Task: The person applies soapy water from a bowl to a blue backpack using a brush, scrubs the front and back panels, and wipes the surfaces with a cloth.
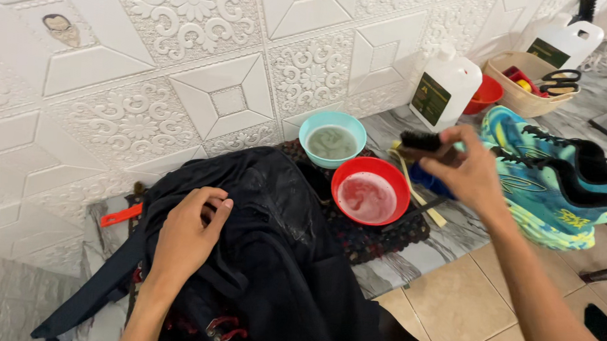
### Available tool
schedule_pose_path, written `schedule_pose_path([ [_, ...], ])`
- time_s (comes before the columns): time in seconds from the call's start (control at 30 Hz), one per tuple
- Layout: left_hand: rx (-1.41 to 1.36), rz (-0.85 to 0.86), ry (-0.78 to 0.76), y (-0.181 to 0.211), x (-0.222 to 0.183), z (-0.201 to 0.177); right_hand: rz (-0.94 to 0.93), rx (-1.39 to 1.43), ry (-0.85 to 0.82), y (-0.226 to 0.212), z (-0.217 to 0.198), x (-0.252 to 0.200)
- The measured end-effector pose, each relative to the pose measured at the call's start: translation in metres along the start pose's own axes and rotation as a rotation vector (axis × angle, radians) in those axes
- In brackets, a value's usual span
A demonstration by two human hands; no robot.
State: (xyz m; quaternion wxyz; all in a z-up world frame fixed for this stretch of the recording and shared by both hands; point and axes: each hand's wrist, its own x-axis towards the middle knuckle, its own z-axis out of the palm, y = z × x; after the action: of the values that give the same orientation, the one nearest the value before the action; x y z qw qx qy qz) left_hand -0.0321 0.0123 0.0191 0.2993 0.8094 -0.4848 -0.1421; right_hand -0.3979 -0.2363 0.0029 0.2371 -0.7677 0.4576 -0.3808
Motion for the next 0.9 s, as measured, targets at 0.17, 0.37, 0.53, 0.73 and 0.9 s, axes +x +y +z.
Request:
schedule_pose_path([
  [0.17, -0.021, -0.052, -0.013, 0.012, -0.002, -0.001, 0.065, 0.081, -0.06, 0.054, 0.037, -0.011],
  [0.37, -0.046, -0.14, -0.024, 0.012, 0.001, 0.0, -0.058, -0.169, -0.026, 0.068, 0.037, -0.02],
  [0.53, -0.059, -0.127, 0.012, 0.006, 0.007, 0.007, -0.019, 0.014, -0.002, 0.062, 0.042, -0.027],
  [0.73, -0.068, -0.165, -0.008, 0.006, 0.005, 0.006, -0.04, -0.137, -0.306, 0.063, 0.02, -0.022],
  [0.9, -0.036, -0.17, -0.018, 0.004, 0.008, 0.008, -0.181, -0.401, -0.024, 0.038, -0.036, -0.024],
])
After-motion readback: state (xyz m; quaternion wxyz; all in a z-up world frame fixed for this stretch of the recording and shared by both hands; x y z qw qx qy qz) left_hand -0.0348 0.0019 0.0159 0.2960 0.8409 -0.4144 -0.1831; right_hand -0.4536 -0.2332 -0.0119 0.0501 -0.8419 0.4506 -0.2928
